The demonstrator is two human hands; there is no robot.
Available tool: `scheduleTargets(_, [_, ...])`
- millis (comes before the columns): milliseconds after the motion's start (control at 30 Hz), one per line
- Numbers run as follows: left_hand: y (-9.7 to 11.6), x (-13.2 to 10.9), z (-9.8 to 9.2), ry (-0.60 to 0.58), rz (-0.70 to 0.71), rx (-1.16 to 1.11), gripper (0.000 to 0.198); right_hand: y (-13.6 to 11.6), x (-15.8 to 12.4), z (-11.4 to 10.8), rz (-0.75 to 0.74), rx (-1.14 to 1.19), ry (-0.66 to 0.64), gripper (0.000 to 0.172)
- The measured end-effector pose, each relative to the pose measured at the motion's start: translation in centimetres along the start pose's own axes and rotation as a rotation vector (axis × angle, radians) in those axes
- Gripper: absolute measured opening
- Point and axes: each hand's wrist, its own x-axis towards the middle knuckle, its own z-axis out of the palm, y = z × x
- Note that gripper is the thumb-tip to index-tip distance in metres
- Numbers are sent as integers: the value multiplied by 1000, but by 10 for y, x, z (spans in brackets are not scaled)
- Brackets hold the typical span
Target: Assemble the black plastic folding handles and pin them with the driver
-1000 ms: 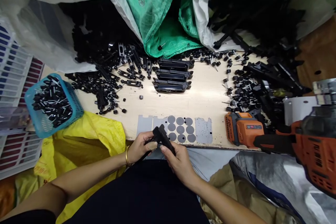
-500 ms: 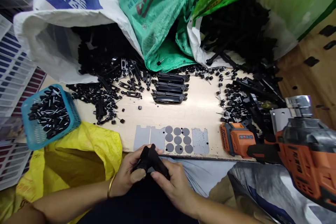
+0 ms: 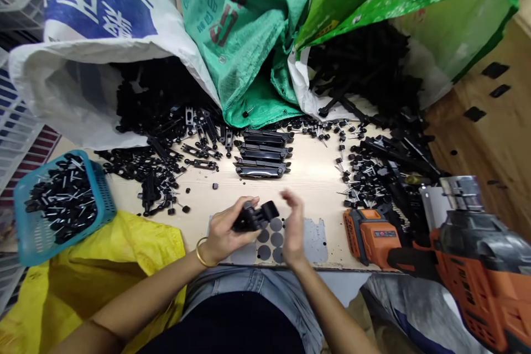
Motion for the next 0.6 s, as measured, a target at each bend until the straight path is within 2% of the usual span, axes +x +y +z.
scheduleTargets(67, [-25,13,18,-22,202,273,50,6,34,-31,6,-146,210,47])
scheduleTargets(100, [-36,20,28,-39,278,376,44,9,51,-45,3,-238,268,43])
scheduleTargets(200, [-62,34,56,-61,354,562,33,15,103,-69,-23,-525,255,36])
scheduleTargets(300, [-72,41,69,-69,345,616,37,17,173,-71,-83,-735,218,35])
scheduleTargets(367, [-70,44,71,-111,328,594,48,16,228,-64,-107,-872,239,40])
scheduleTargets(467, [-60,47,65,-207,265,488,67,15,301,-52,29,-1051,234,46])
scheduleTargets(533, [-53,50,55,-239,247,363,72,17,328,-47,95,-1197,190,44])
scheduleTargets(600, [-51,53,40,-200,246,232,67,22,338,-47,104,-1304,162,44])
